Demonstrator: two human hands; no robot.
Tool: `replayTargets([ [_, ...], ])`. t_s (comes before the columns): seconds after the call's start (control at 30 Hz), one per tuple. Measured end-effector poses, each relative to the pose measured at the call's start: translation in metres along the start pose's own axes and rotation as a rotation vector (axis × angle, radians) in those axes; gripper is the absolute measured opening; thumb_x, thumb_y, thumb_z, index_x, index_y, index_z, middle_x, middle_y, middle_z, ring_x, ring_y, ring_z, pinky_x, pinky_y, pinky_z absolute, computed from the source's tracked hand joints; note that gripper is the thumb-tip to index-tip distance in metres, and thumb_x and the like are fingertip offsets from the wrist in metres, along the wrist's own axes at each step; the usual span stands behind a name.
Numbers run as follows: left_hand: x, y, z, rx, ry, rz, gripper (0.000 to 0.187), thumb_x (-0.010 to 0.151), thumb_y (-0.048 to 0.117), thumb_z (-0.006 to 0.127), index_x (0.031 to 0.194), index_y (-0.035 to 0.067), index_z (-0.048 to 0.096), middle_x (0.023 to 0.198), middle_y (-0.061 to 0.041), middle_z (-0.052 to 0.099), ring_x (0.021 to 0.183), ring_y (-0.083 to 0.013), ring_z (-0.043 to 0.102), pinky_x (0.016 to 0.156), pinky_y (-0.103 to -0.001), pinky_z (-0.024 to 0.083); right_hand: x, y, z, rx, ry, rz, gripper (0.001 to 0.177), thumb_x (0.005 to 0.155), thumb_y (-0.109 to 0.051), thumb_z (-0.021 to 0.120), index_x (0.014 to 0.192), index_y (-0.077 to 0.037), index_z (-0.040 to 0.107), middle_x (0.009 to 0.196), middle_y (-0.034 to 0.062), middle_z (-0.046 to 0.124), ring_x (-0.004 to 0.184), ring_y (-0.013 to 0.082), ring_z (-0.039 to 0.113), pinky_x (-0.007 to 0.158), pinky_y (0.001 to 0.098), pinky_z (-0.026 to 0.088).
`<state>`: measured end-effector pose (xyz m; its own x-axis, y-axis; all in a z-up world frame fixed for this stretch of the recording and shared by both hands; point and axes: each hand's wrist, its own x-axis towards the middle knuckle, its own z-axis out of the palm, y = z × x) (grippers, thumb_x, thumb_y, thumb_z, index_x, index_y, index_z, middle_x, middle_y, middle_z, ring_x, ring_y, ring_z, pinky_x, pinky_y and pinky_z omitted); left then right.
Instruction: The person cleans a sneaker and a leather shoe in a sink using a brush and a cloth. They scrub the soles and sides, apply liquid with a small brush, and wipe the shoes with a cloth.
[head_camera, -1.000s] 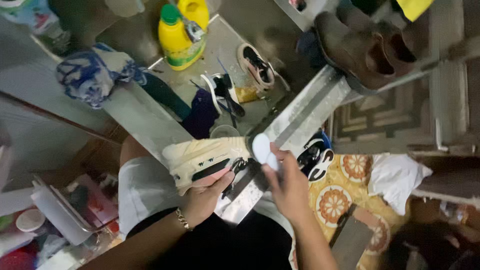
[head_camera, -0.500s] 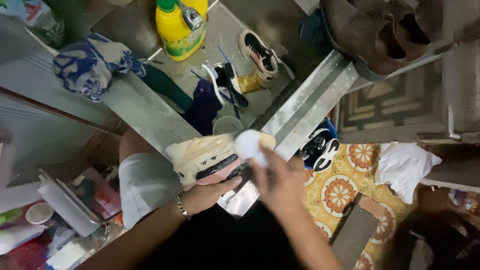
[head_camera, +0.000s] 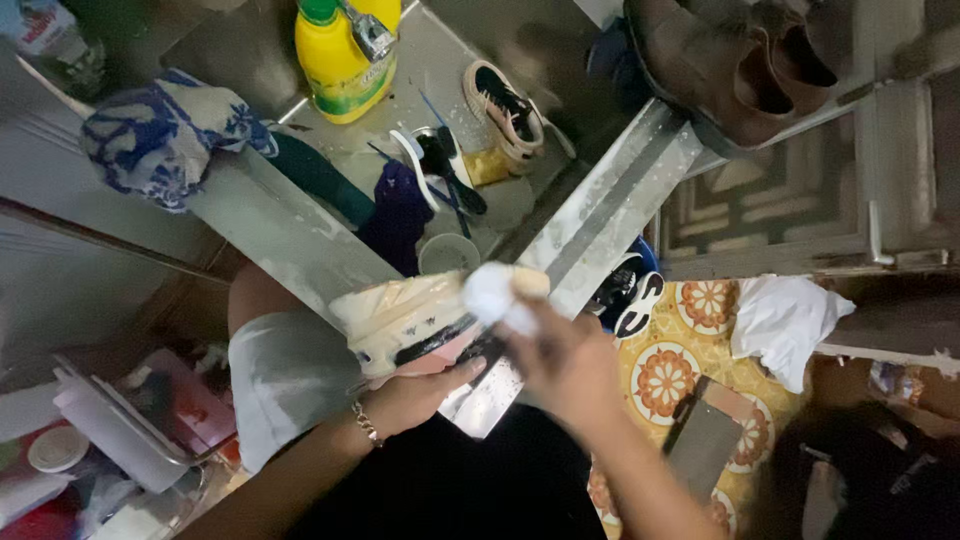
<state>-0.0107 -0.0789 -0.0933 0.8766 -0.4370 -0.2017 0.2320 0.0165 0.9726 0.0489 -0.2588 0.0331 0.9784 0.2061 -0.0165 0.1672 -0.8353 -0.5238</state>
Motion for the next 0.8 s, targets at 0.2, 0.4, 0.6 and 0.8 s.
replayTargets([
  [0.2,-0.003,-0.034,0.006,0.278,0.103,0.069,0.042,0.097,0.016,0.059,0.137,0.005,0.061,0.135,-0.012,0.067,0.128,-0.0242,0.061,0.108,-0.036,0.046,-0.027,-0.027,0.014,0.045,0.120,-0.345,0.029,0.100,-0.031,0.072,0.126,-0.021,0.066,0.080,0.0083,0.074,0.073,0.0279,0.073,0.071,0.0406,0.058],
  [0.4,0.001,-0.041,0.009,0.033,0.083,-0.030,0.049,0.099,0.024,0.067,0.143,0.006,0.055,0.142,-0.014,0.063,0.132,-0.0256,0.055,0.112,-0.039,0.040,0.007,-0.005,0.004,-0.157,-0.103,0.164,0.042,0.086,-0.036,0.076,0.127,-0.026,0.073,0.064,0.0137,0.071,0.057,0.0278,0.070,0.057,0.0397,0.054],
  [0.6,0.005,-0.049,0.006,0.024,0.028,0.022,0.049,0.095,0.026,0.067,0.140,0.008,0.059,0.143,-0.011,0.062,0.135,-0.0218,0.055,0.114,-0.037,0.041,-0.025,0.000,0.018,0.125,-0.122,-0.053,0.046,0.082,-0.025,0.079,0.126,-0.017,0.072,0.075,0.0139,0.075,0.058,0.0256,0.071,0.056,0.0380,0.056],
  [0.8,0.001,-0.062,0.006,0.092,0.044,0.109,0.055,0.094,0.034,0.072,0.140,0.007,0.060,0.142,-0.014,0.064,0.133,-0.0243,0.058,0.113,-0.039,0.044,-0.031,0.002,0.031,0.113,-0.004,-0.171,0.044,0.085,-0.024,0.082,0.126,-0.013,0.070,0.085,0.0162,0.077,0.060,0.0266,0.072,0.057,0.0364,0.056],
])
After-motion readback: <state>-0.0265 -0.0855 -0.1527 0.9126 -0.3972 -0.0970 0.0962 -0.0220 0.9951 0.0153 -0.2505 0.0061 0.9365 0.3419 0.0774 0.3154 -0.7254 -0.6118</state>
